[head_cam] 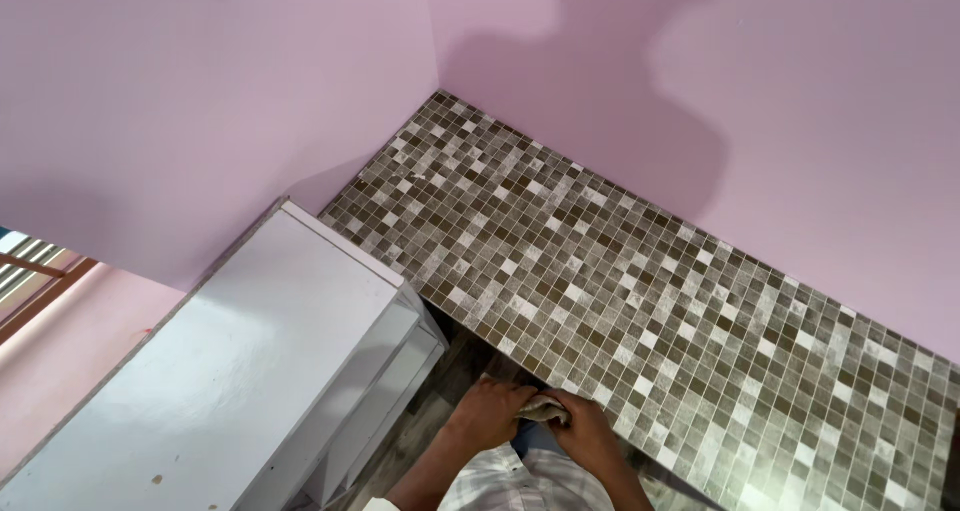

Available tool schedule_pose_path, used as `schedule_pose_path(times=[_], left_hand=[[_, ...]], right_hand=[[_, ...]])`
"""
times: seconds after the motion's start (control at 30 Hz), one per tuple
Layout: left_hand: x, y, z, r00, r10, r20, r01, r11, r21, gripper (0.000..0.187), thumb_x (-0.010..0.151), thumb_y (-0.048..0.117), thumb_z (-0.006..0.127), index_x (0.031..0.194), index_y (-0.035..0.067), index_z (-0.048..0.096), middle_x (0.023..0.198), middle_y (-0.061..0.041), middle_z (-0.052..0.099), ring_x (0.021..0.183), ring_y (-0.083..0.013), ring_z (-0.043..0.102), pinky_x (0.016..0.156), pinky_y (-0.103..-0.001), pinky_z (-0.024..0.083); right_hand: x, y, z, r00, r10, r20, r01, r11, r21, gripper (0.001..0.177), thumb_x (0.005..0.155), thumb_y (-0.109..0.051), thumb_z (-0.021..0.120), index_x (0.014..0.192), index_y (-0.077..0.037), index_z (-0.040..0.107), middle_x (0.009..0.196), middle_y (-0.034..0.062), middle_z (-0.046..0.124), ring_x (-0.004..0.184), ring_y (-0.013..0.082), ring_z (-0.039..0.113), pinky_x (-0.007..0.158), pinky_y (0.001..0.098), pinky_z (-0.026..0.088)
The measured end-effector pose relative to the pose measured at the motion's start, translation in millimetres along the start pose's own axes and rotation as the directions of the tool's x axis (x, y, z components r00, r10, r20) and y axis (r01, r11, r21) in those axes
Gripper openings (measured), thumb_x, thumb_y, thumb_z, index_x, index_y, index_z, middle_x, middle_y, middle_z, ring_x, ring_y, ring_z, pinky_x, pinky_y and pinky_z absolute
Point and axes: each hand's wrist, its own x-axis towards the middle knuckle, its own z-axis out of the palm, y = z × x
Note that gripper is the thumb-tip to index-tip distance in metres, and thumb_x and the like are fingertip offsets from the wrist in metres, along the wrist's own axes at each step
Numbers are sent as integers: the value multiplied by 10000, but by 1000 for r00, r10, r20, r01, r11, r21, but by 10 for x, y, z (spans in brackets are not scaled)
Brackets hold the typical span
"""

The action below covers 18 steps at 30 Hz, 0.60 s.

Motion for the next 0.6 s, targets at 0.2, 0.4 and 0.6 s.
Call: schedule_pose_path(times=[0.2, 0.4, 0.6], left_hand=[[867, -155, -381, 999, 10, -41, -7, 997, 80, 453, 804, 85, 663, 1254, 121, 632, 1070, -111, 743, 1020, -332, 698, 1018, -501, 468], [1446, -320, -739, 994, -58, -89, 66, 994, 91, 419, 772, 12, 673, 1174, 126, 645, 1060, -67, 760, 1007, -291, 716, 1058, -497, 466], [1782, -764, -1149, 979, -16, -203, 30, 998, 62, 523, 695, 20, 714, 1204, 110, 632, 1011, -69, 759, 930, -296, 721, 955, -498, 482]], right_hand=[[905, -151, -686, 997, -21, 69, 24, 999, -41, 372, 803, -52, 773, 1157, -161, 733, 1029, 48, 811, 868, 202, 799, 750, 330, 614], [1673, -222, -1041, 984, -127, 126, 131, 991, -29, 334, 809, -8, 731, 1116, -137, 758, 984, 52, 833, 849, 196, 802, 746, 326, 616], [2335, -397, -1022, 981, -160, 109, 156, 987, 45, 373, 812, -52, 758, 1174, -128, 711, 1005, 39, 806, 861, 157, 785, 745, 313, 625]])
